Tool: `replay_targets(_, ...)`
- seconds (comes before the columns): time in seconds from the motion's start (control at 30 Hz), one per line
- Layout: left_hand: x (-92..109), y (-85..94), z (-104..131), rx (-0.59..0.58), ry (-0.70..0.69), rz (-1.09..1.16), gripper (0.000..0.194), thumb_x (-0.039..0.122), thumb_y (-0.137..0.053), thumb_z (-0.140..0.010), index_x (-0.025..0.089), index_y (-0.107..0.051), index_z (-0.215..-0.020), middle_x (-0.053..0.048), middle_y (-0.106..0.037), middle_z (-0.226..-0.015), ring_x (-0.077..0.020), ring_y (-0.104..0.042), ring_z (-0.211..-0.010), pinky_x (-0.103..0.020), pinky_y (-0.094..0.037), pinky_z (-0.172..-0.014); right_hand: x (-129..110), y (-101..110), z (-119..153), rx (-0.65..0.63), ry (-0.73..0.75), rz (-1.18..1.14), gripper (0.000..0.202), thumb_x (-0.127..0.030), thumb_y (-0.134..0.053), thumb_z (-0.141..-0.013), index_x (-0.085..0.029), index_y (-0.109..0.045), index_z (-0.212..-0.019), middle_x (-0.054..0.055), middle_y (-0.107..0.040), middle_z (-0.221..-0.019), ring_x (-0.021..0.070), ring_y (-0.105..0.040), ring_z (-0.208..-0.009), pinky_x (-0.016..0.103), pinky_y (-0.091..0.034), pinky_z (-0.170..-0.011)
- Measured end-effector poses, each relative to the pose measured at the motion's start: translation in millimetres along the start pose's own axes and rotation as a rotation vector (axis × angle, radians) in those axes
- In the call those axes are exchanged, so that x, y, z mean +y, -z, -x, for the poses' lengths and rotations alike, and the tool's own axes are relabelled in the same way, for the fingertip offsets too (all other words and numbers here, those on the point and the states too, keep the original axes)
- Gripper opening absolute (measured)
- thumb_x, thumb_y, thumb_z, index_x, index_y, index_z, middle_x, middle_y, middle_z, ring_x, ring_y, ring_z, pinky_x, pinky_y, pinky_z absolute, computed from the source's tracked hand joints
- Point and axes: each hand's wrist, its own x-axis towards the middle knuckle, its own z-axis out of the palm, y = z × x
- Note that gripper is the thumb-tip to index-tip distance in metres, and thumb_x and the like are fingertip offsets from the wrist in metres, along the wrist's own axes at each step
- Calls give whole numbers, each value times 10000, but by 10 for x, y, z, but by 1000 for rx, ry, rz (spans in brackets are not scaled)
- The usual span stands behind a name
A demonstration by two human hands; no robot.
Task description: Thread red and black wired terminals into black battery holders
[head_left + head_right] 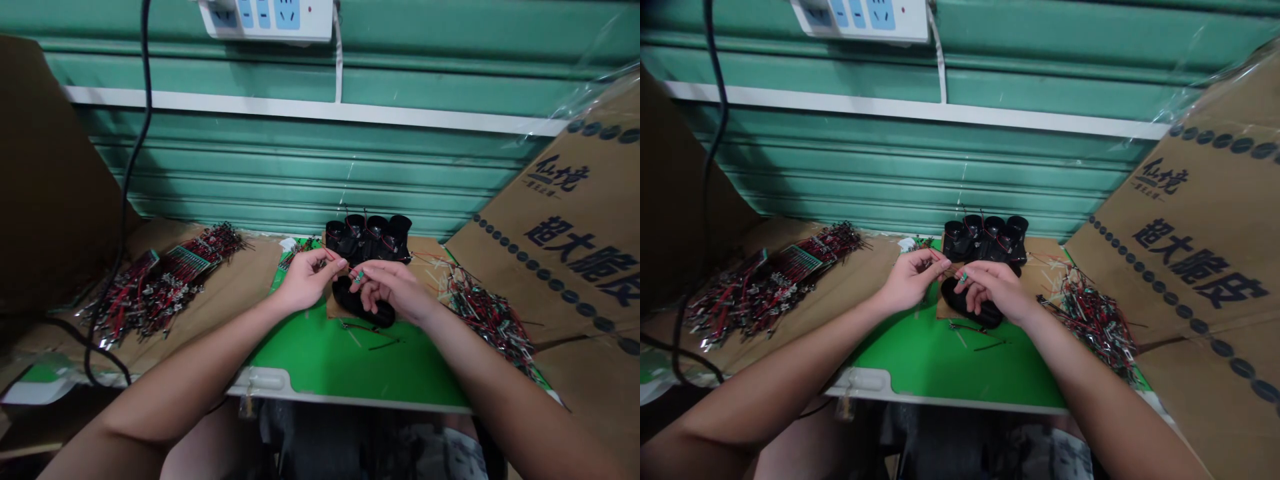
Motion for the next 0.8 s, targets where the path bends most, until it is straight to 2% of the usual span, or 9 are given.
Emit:
replay_targets(0.13,-29,-10,-3,-28,4,35,396,540,-807,-897,150,-744,-875,-37,-718,-758,-150,-620,-664,-284,-462,-650,10,26,3,-17,-41,-17,411,-528,-877,-835,-157,-760,-967,71,-784,-808,127,-677,-508,194,-493,-419)
replay_targets(0.2,-32,-16,3,-24,6,75,401,527,-827,-882,155,-728,-995,-32,-714,-790,-150,-619,-687,-285,-458,-663,6,29,10,-29,-36,-43,378,-482,-893,-831,-169,-758,-995,76,-798,-858,130,-691,-540,203,-515,-447)
replay_targets(0.27,-33,-13,13,-7,-5,77,525,499,-889,-827,172,-666,-1171,-14,-700,-838,-137,-590,-696,-279,-444,-673,-10,29,20,-36,-16,-65,366,-450,-888,-841,-177,-765,-1052,78,-803,-904,131,-699,-566,216,-534,-473)
replay_targets(0.33,-39,3,24,-7,-50,-19,748,461,-984,-707,188,-599,-1288,-23,-702,-940,-139,-584,-751,-283,-445,-711,-31,34,29,-23,21,-80,375,-430,-880,-849,-182,-775,-1110,77,-799,-950,126,-695,-577,223,-540,-484)
replay_targets(0.43,-71,42,39,-90,-132,-274,893,467,-1059,-550,192,-631,-1283,-97,-713,-1148,-228,-648,-985,-346,-496,-872,-55,50,30,34,83,-81,383,-421,-870,-855,-188,-780,-1145,88,-792,-1051,118,-686,-590,224,-528,-476)
replay_targets(0.53,-123,75,43,-220,-153,-460,912,522,-1064,-502,196,-692,-1269,-149,-716,-1261,-343,-655,-1164,-452,-498,-1018,-53,69,10,103,131,-52,393,-425,-873,-852,-190,-768,-1148,105,-787,-1130,110,-674,-591,221,-514,-459)
replay_targets(0.6,-156,87,38,-304,-153,-514,930,513,-1064,-502,197,-704,-1299,-155,-734,-1278,-371,-661,-1188,-478,-487,-1045,-38,78,-12,138,152,-25,410,-438,-879,-846,-189,-757,-1147,111,-784,-1149,108,-672,-587,221,-516,-451)
replay_targets(0.7,-179,94,27,-385,-128,-554,790,475,-1036,-581,187,-740,-1254,-133,-774,-1202,-352,-693,-1119,-447,-497,-986,-10,84,-43,171,176,19,441,-460,-890,-832,-185,-747,-1147,117,-774,-1170,113,-681,-597,229,-531,-449)
replay_targets(0.8,-165,98,29,-376,-53,-552,637,457,-1016,-615,180,-776,-1136,-95,-790,-1083,-308,-707,-996,-389,-501,-872,11,82,-58,194,206,49,471,-472,-905,-809,-180,-745,-1143,96,-780,-1082,115,-671,-582,233,-532,-441)
